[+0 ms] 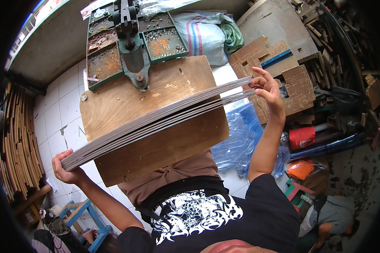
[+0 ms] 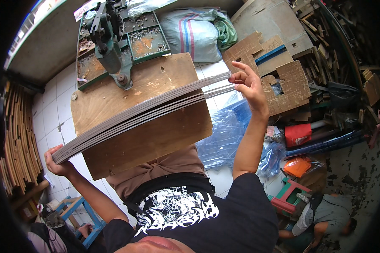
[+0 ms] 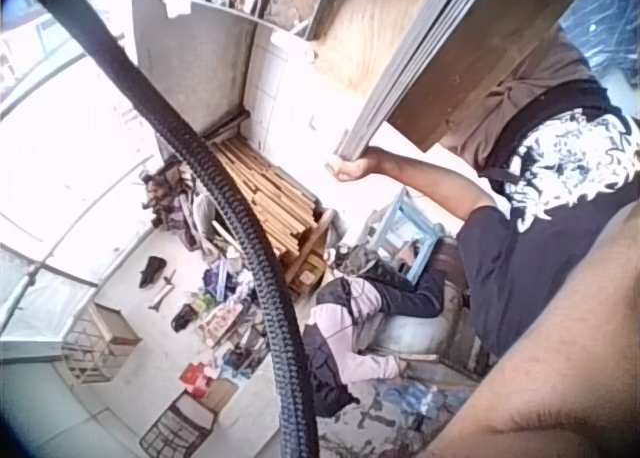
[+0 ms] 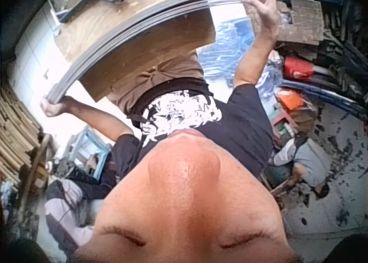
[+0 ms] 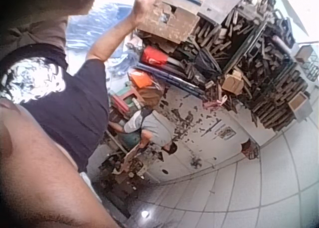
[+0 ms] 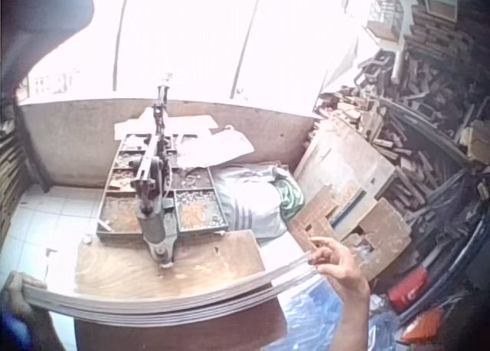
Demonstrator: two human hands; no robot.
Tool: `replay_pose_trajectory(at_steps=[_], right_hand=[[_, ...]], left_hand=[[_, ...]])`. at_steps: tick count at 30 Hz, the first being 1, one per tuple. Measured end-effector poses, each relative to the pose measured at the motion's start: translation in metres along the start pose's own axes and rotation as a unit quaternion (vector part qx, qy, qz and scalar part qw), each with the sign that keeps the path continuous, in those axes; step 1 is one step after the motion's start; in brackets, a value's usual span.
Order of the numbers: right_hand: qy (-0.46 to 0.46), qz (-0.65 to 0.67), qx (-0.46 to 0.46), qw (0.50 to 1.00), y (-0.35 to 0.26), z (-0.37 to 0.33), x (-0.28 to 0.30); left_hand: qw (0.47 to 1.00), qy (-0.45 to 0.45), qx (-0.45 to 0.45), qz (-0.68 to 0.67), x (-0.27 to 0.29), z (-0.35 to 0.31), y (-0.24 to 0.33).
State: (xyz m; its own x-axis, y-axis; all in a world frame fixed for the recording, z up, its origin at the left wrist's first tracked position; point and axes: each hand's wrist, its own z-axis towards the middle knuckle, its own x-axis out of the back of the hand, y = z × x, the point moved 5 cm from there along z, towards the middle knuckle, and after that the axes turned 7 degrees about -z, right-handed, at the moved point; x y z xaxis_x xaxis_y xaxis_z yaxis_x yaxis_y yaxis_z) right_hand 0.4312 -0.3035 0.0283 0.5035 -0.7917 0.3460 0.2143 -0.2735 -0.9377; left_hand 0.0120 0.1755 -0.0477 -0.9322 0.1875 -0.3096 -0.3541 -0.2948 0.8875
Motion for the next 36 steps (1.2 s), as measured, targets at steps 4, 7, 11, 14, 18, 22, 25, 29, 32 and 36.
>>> replay_pose_trajectory(at_steps=[4, 7, 11, 14, 18, 22, 25, 29, 32, 36], right_hand=[[-0.004, -0.002, 0.010, 1.000, -0.002, -0.004, -0.001], [-0.015, -0.007, 0.040, 0.999, -0.001, -0.005, 0.000], [-0.026, -0.004, 0.050, 0.998, -0.003, 0.000, -0.005], [-0.008, -0.021, 0.011, 1.000, 0.001, 0.003, -0.003], [-0.001, -0.019, 0.007, 1.000, 0.010, 0.008, -0.003], [0.043, -0.052, 0.020, 0.998, 0.014, 0.005, -0.003], [0.092, -0.074, 0.065, 0.991, 0.005, 0.002, -0.012], [0.050, 0.105, 0.084, 0.990, 0.021, 0.007, -0.031], [0.128, 0.111, 0.108, 0.980, 0.034, 0.010, -0.038], [0.250, 0.137, 0.116, 0.951, 0.040, 0.018, -0.043]], left_hand=[[1.000, -0.012, -0.006, 0.013, 0.001, -0.001, 0.000], [1.000, -0.009, 0.004, -0.005, -0.003, -0.001, -0.004], [1.000, -0.006, 0.006, -0.017, 0.003, 0.001, 0.000], [1.000, -0.010, 0.006, -0.014, 0.001, 0.002, -0.003], [1.000, -0.009, 0.002, 0.000, -0.001, 0.002, -0.001], [1.000, -0.004, 0.000, 0.018, -0.005, 0.001, 0.000], [1.000, -0.001, -0.005, 0.022, -0.003, 0.000, 0.003], [1.000, 0.013, -0.004, 0.019, -0.005, 0.000, 0.005], [1.000, 0.021, 0.006, 0.008, -0.009, 0.000, 0.006], [0.999, 0.002, -0.001, 0.039, -0.017, 0.000, 0.012]])
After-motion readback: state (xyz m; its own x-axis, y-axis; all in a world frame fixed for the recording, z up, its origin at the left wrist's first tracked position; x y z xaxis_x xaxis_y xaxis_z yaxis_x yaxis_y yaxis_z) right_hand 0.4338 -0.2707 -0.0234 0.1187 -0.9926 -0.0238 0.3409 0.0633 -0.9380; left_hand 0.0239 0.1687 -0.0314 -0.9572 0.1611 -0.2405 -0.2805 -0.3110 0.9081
